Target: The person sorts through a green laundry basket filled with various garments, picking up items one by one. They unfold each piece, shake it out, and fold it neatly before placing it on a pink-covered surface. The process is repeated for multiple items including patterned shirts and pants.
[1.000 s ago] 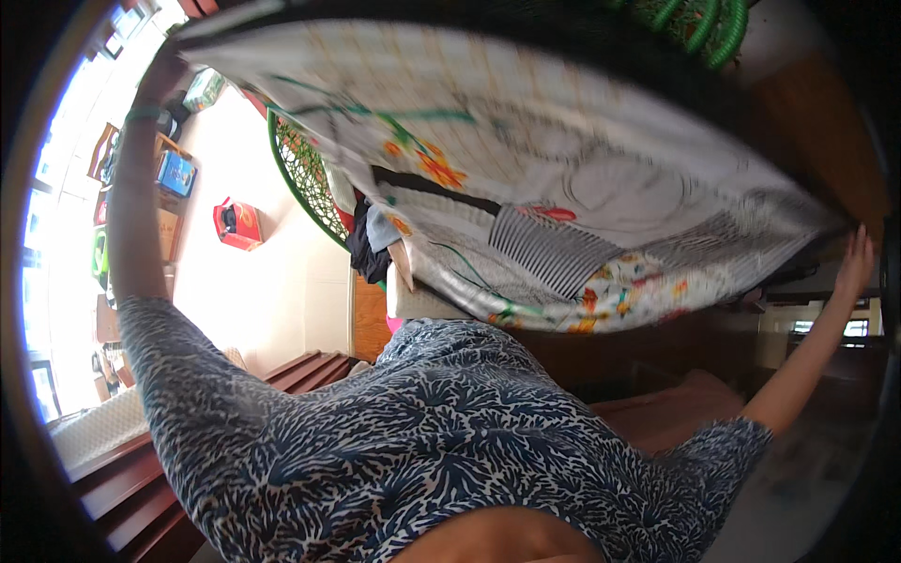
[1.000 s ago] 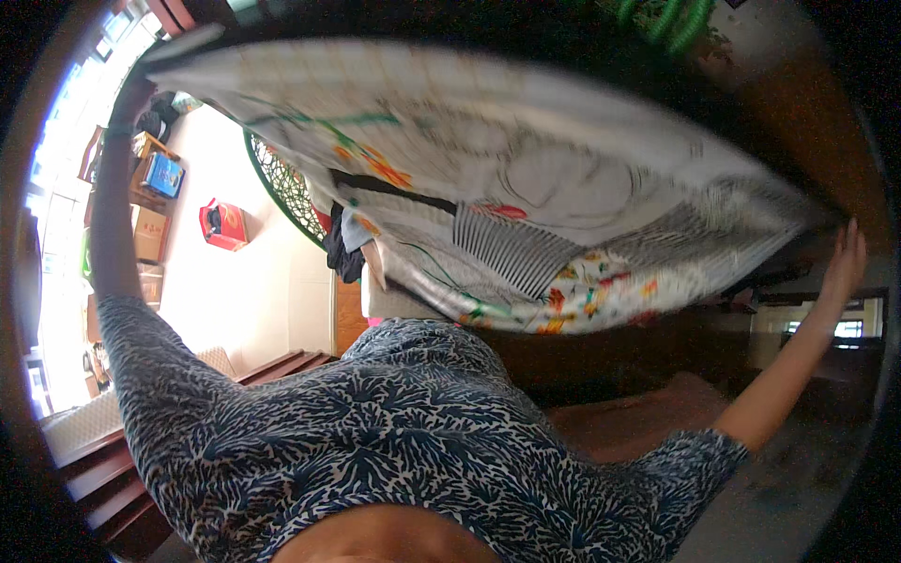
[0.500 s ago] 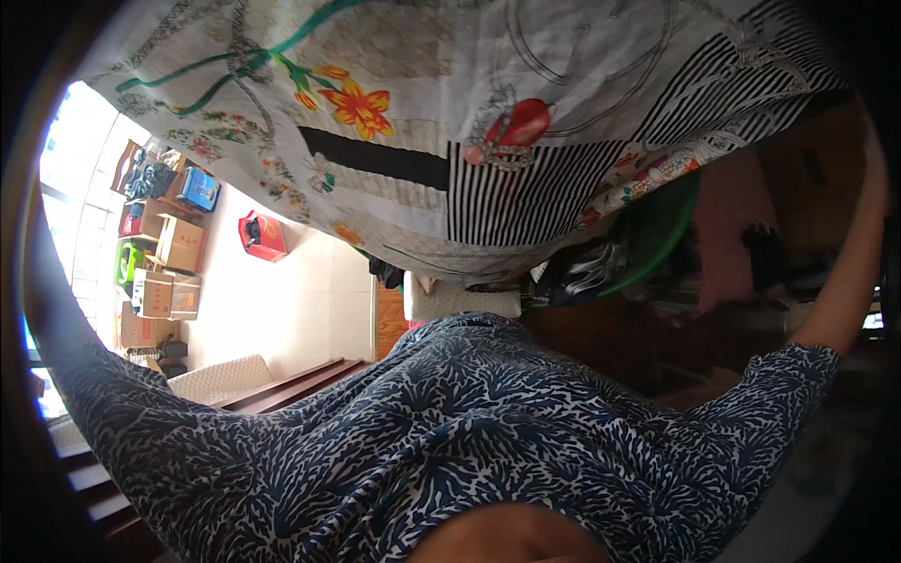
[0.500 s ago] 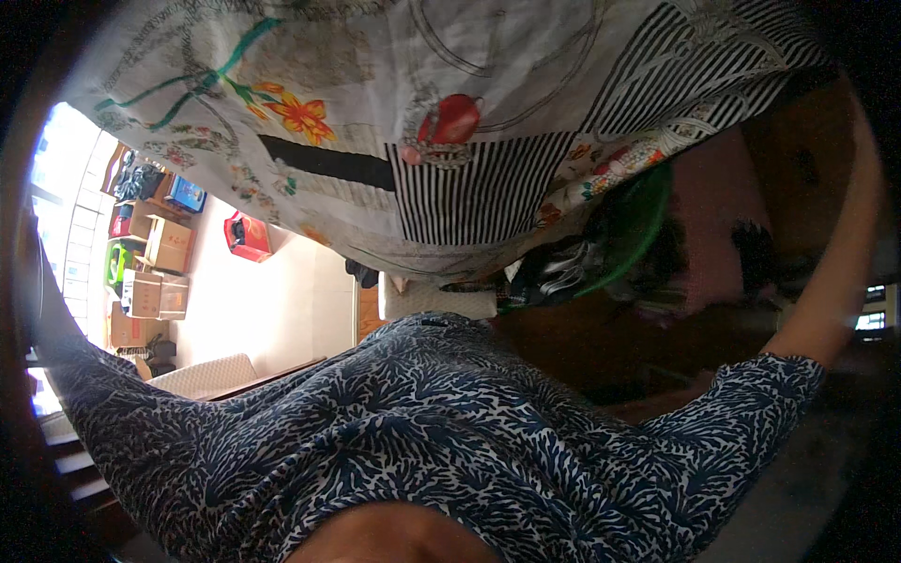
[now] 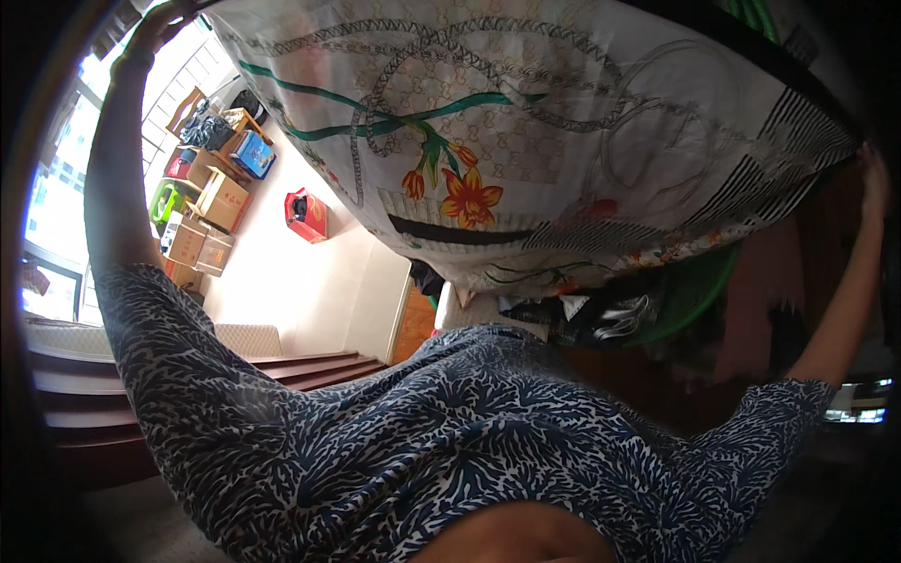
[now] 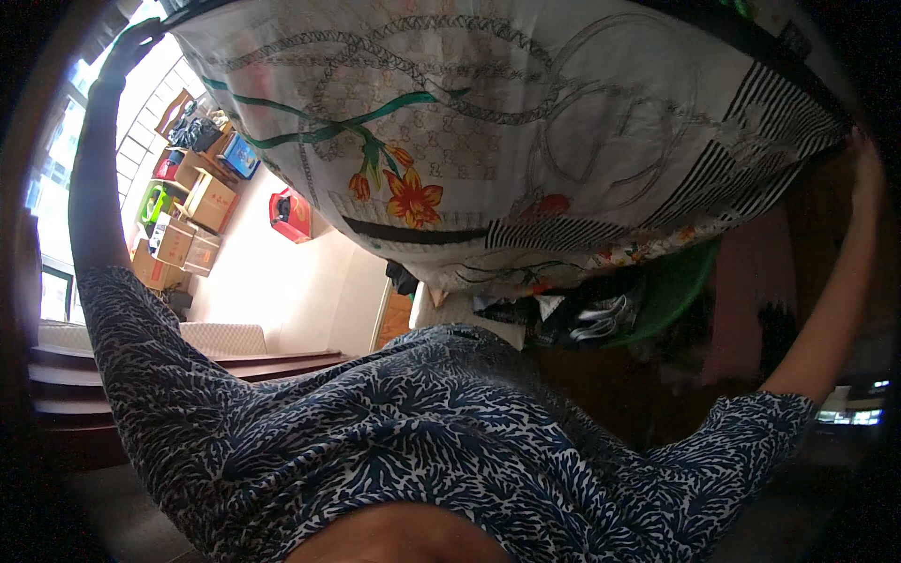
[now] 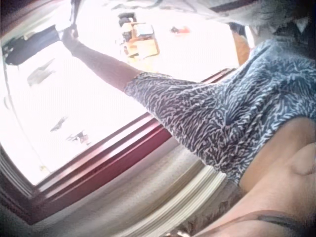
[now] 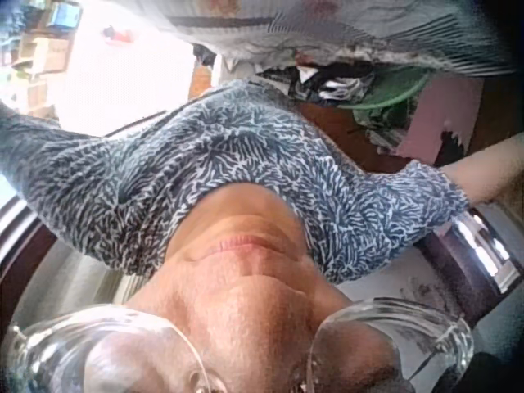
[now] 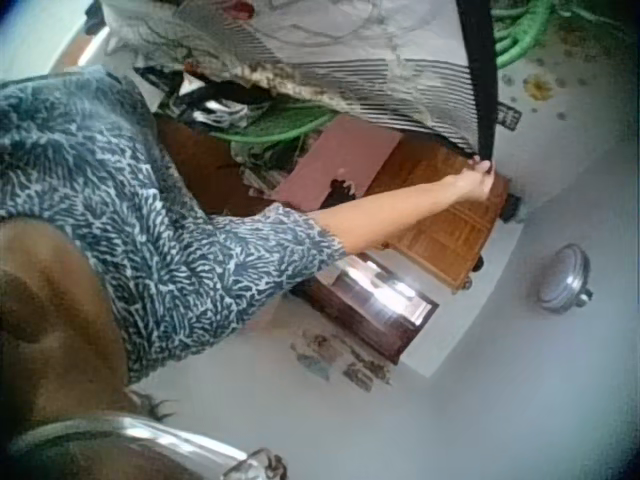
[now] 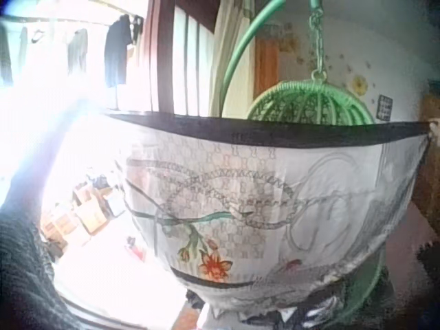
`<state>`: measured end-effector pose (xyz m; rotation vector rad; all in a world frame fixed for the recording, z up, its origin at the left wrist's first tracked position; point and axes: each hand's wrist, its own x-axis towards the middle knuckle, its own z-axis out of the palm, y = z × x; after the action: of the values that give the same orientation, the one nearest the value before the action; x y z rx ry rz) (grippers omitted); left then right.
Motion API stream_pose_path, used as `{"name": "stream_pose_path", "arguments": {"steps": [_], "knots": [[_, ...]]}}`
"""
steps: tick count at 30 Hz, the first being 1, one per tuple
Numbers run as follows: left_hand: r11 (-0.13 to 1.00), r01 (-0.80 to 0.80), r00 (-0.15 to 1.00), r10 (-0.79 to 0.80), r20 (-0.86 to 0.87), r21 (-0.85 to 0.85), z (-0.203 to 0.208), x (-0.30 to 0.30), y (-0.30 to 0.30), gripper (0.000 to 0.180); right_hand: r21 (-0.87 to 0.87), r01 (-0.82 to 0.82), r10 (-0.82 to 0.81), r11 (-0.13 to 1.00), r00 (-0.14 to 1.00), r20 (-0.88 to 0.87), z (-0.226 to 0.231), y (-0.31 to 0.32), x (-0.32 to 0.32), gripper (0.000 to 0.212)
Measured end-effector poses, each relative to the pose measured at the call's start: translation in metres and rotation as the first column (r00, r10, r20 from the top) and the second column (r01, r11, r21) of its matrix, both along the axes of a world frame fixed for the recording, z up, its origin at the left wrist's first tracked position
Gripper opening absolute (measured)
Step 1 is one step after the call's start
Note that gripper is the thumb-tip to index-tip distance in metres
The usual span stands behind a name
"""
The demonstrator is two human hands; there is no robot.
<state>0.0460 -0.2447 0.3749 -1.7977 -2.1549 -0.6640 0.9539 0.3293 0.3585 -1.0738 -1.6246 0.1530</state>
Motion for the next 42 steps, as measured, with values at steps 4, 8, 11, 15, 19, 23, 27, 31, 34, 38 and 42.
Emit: {"name": "stream_pose_path", "arguments": {"steps": [4,8,11,15,19,23,27,31,34,38,42], "knots": [[0.982,0.063,0.998,-0.065,0.009,0.180,-0.025,0.005,0.007,0.013,0.095,0.119,-0.117,0.988,0.993,-0.023,-0.016,-0.004,-0.006,0.036],[0.840,-0.274,0.849,-0.018,0.528,0.469,-0.061,0.043,0.023,0.004,0.059,-0.235,0.243,0.970,0.945,-0.218,-0.031,-0.030,-0.005,0.029],[0.643,-0.436,0.654,-0.254,0.713,0.629,-0.081,0.082,0.023,0.014,0.206,-0.324,0.370,0.923,0.894,-0.253,-0.049,-0.081,0.014,0.029],[0.268,-0.385,0.694,-0.547,0.468,0.883,-0.121,0.132,-0.025,0.025,0.560,0.242,0.186,0.792,0.779,-0.599,-0.073,-0.176,0.038,0.039],[0.194,-0.125,0.661,-0.715,0.227,0.973,-0.091,0.178,0.037,0.024,0.677,0.132,0.293,0.724,0.830,-0.475,-0.055,-0.230,-0.043,0.034],[0.503,0.323,0.554,-0.787,0.270,0.802,-0.021,0.274,0.167,0.008,0.515,-0.492,0.700,0.702,0.612,-0.369,-0.017,-0.235,-0.214,0.028],[0.457,0.572,0.382,-0.883,0.272,0.682,0.004,0.377,0.228,0.015,0.460,-0.883,0.980,0.089,-0.004,-0.197,-0.011,-0.246,-0.331,0.025],[0.570,0.583,0.621,-0.772,0.135,0.579,0.012,0.410,0.231,0.034,0.247,-0.944,0.954,0.219,0.154,-0.257,-0.022,-0.253,-0.356,0.009],[0.628,0.608,0.668,-0.735,0.115,0.485,0.013,0.404,0.226,0.032,0.049,-0.972,0.962,0.231,0.221,-0.164,-0.025,-0.246,-0.349,0.010],[0.493,0.699,0.202,-0.831,0.519,0.518,-0.009,0.388,0.217,0.015,0.017,-0.994,0.987,0.107,0.104,-0.125,-0.024,-0.232,-0.345,0.013],[0.480,0.279,0.093,-0.876,0.474,0.832,-0.094,0.401,0.201,0.032,0.142,-0.885,0.878,0.443,0.397,-0.268,-0.020,-0.233,-0.343,0.008]]}}
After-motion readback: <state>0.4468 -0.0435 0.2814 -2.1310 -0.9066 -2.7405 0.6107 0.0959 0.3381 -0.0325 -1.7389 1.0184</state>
